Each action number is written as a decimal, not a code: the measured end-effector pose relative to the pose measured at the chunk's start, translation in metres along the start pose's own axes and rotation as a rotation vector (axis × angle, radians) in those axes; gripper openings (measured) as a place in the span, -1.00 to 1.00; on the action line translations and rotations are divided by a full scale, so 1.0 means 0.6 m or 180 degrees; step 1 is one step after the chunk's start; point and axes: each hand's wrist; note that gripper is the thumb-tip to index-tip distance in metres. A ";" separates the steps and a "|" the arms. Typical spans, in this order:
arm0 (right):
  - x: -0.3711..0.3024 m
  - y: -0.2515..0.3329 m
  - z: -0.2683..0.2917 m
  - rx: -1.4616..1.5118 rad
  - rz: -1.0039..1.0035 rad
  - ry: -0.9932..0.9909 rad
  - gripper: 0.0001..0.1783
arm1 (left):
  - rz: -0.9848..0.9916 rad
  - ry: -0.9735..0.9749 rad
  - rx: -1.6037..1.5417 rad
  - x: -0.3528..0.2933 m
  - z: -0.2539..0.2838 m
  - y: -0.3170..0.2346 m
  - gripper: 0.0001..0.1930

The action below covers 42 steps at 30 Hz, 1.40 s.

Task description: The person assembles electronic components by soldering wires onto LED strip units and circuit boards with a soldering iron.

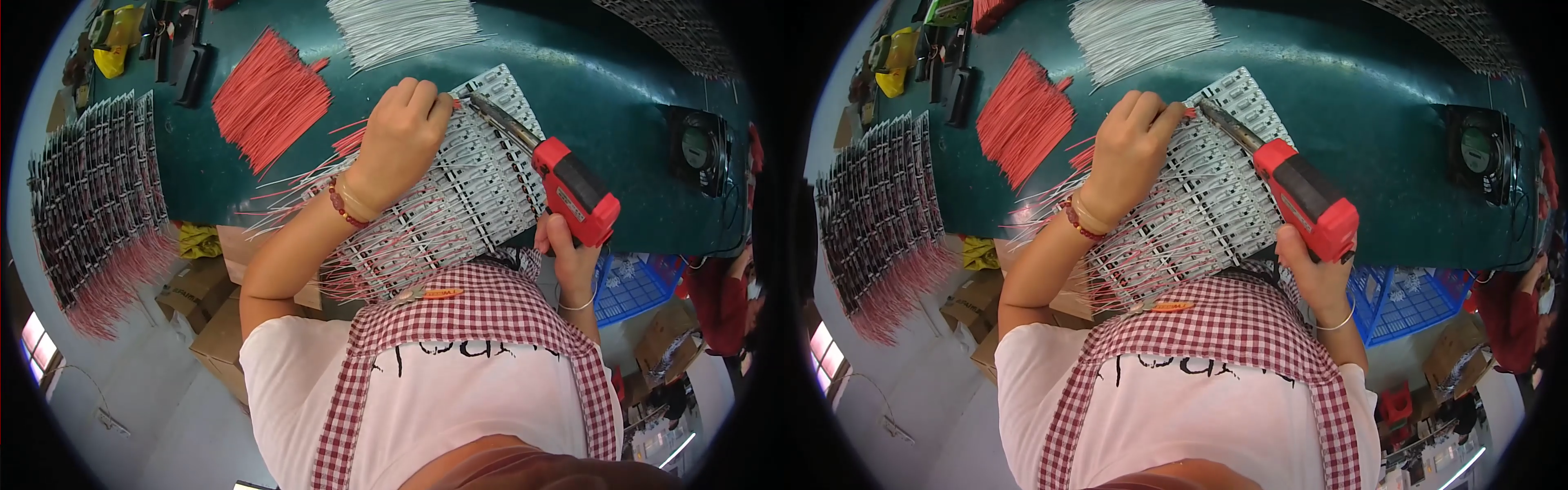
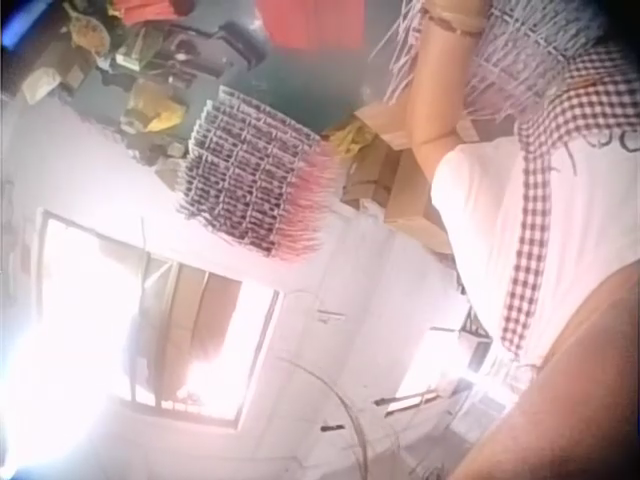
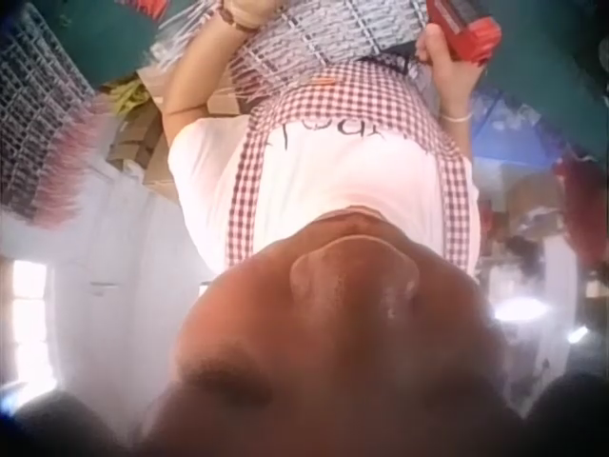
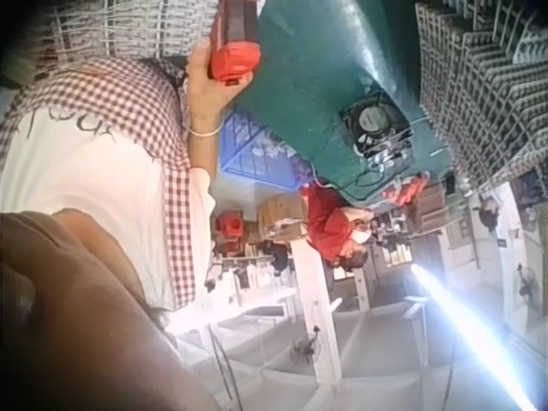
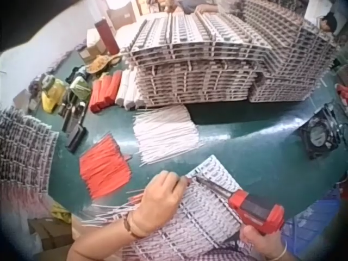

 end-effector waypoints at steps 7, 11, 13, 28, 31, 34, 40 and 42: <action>0.003 0.002 -0.002 -0.0184 -0.0013 -0.0024 -0.81 | 0.0010 0.0022 0.0010 0.000 0.003 -0.002 -0.87; 0.000 -0.021 0.010 -0.0920 0.0495 -0.0124 -0.85 | 0.0010 -0.0034 0.0013 0.000 0.000 -0.003 -0.88; -0.005 0.001 -0.001 -0.0578 0.0472 -0.0056 -0.84 | 0.0007 -0.0036 0.0025 0.001 0.001 -0.004 -0.88; 0.001 -0.005 0.011 -0.0196 0.0172 -0.0094 -0.70 | -0.0032 -0.0061 0.0106 0.000 -0.003 -0.006 -0.91; -0.001 -0.004 0.012 -0.0277 0.0217 -0.0077 -0.67 | 0.0014 -0.0081 0.0102 -0.002 -0.002 -0.003 -0.90; -0.002 0.000 0.013 -0.0196 0.0085 -0.0083 -0.65 | -0.0023 -0.0015 0.0042 -0.001 0.000 -0.005 -0.90; 0.000 -0.012 0.015 -0.0239 0.0113 -0.0140 -0.63 | -0.0074 -0.0043 0.0083 -0.001 0.003 -0.007 -0.90; 0.000 -0.014 0.018 -0.0229 0.0116 -0.0148 -0.63 | -0.0042 -0.0048 0.0087 -0.001 0.004 -0.009 -0.90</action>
Point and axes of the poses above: each hand's wrist, its own x-axis towards the middle knuckle, its own z-axis out of the back of the hand, y = z × x, and after that the axes turned 2 degrees about -z, right-handed
